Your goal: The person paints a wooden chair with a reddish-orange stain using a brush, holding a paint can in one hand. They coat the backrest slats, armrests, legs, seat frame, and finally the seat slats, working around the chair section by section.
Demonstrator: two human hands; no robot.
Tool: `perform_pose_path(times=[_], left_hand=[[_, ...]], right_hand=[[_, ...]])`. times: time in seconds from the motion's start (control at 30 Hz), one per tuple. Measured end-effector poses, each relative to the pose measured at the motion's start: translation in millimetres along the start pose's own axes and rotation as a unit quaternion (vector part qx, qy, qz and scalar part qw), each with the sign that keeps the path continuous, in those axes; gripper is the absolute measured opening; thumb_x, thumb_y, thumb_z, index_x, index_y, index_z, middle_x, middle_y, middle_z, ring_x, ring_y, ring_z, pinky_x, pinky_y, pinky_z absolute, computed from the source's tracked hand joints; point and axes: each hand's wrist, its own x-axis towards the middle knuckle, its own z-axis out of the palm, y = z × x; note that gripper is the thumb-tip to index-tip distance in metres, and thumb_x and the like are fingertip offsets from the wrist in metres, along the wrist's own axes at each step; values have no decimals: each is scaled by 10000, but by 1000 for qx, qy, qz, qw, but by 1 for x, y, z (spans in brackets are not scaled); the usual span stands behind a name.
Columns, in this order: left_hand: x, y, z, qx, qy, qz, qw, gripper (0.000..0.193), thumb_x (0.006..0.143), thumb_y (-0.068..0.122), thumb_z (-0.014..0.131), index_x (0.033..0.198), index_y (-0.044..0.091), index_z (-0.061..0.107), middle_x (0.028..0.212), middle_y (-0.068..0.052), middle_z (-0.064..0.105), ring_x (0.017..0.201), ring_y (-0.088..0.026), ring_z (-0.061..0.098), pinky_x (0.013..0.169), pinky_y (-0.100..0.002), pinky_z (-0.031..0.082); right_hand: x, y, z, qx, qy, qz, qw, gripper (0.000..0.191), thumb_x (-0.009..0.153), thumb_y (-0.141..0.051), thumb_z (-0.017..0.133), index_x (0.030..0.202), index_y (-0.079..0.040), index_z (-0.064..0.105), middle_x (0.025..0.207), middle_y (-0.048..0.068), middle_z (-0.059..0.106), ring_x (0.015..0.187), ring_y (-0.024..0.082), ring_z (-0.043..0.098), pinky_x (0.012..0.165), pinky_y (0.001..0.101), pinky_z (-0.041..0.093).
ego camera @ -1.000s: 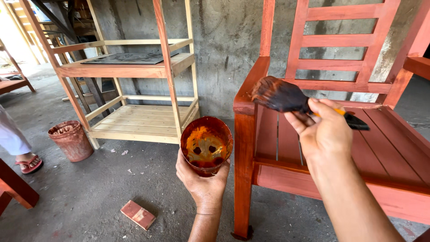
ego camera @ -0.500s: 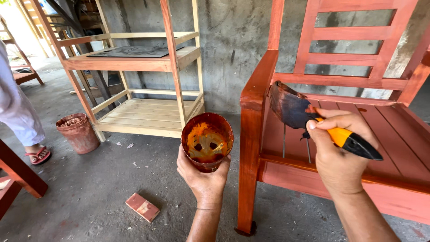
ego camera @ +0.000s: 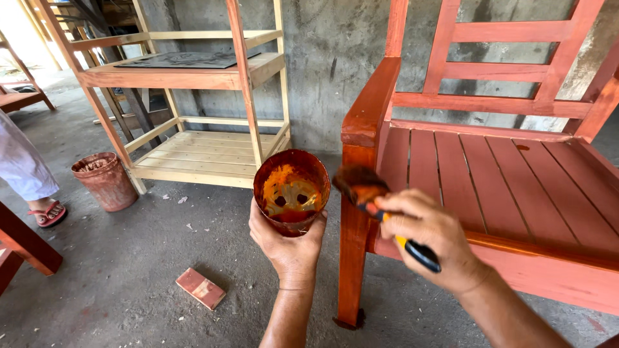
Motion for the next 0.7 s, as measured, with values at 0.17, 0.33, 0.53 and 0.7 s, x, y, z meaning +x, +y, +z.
perform_pose_path(times=[0.17, 0.33, 0.53, 0.7], left_hand=[[-2, -4, 2, -1, -11, -5, 1000, 1152, 576, 235, 969, 1507, 45, 318, 1362, -190, 425, 1277, -371, 412, 1095, -515, 389], [-7, -4, 6, 8, 8, 27, 1000, 1121, 555, 221, 968, 1485, 45, 367, 1344, -185, 486, 1269, -381, 449, 1092, -516, 387], [-19, -19, 6, 6, 6, 27, 1000, 1077, 576, 220, 955, 1476, 46, 390, 1351, -183, 503, 1269, -381, 472, 1095, -507, 397], [-34, -42, 7, 23, -3, 39, 999, 1040, 588, 195, 929, 1474, 49, 402, 1357, -182, 527, 1281, -380, 489, 1112, -499, 397]], right_hand=[[-77, -6, 43, 30, -99, 119, 988, 177, 796, 38, 672, 763, -134, 696, 1056, 54, 727, 863, 155, 717, 713, 255, 597], [-134, -15, 86, 95, -136, 127, 978, 134, 714, 0, 697, 786, -105, 657, 1013, 55, 696, 951, 251, 680, 769, 349, 584], [-168, -17, 130, 108, -210, 189, 953, 132, 738, -4, 685, 766, -126, 644, 932, 15, 675, 927, 255, 647, 786, 371, 559], [-183, -15, 156, 117, -229, 212, 943, 154, 726, 17, 668, 758, -126, 622, 883, 16, 680, 890, 262, 654, 771, 385, 557]])
